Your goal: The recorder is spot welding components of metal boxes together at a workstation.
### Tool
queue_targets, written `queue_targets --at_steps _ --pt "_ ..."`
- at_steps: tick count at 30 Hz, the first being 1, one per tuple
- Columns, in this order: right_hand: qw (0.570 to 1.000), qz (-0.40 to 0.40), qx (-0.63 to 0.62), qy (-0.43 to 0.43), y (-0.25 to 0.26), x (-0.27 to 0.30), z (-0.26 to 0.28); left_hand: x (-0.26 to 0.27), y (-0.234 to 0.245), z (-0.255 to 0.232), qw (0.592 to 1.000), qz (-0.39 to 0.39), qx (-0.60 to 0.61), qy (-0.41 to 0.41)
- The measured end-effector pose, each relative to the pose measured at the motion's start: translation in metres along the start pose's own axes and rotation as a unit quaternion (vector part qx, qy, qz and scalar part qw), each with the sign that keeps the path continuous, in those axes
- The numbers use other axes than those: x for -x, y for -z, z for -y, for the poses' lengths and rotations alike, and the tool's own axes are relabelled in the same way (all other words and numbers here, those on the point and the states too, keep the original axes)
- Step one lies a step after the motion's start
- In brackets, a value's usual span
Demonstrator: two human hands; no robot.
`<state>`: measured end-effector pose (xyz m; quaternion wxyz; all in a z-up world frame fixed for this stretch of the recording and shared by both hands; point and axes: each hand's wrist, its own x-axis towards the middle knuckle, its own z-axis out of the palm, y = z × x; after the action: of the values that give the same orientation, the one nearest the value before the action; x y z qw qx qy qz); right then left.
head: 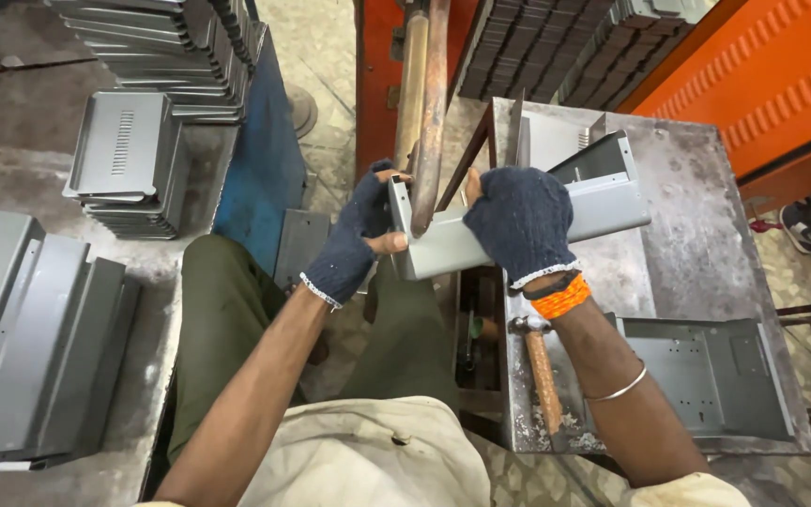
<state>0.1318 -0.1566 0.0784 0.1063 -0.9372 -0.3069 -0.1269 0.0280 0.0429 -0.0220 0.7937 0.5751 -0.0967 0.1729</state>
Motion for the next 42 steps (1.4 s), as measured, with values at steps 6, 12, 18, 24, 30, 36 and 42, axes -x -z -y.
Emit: queue_targets --at_steps 6,12,18,24,30,36,42 --pt "1.0 0.015 -0.013 -0.016 -0.006 -0.001 -0.003 0.003 -0.006 0.007 0.999 -0.017 0.031 -0.006" --pt "1.0 0.014 -0.016 0.007 0.002 0.002 0.0 -0.002 -0.009 0.002 0.999 -0.013 0.038 -0.03" --pt "1.0 -0.007 -0.013 0.02 0.0 0.003 -0.002 -0.004 -0.007 0.003 0.999 -0.01 0.04 -0.033" --pt "0.999 -0.01 -0.004 0.036 0.002 0.006 0.0 0.0 -0.01 0.002 0.999 -0.014 0.041 -0.032" --pt "0.999 0.001 -0.004 0.05 -0.005 0.004 0.002 0.004 -0.004 0.0 1.0 -0.006 0.026 -0.009" --pt "1.0 0.006 0.02 -0.003 0.0 -0.002 0.0 -0.013 -0.002 0.0 0.998 0.028 0.037 -0.042" --pt "1.0 -0.009 0.01 -0.012 -0.001 -0.019 0.007 -0.024 0.001 0.014 0.997 -0.009 0.057 -0.044"
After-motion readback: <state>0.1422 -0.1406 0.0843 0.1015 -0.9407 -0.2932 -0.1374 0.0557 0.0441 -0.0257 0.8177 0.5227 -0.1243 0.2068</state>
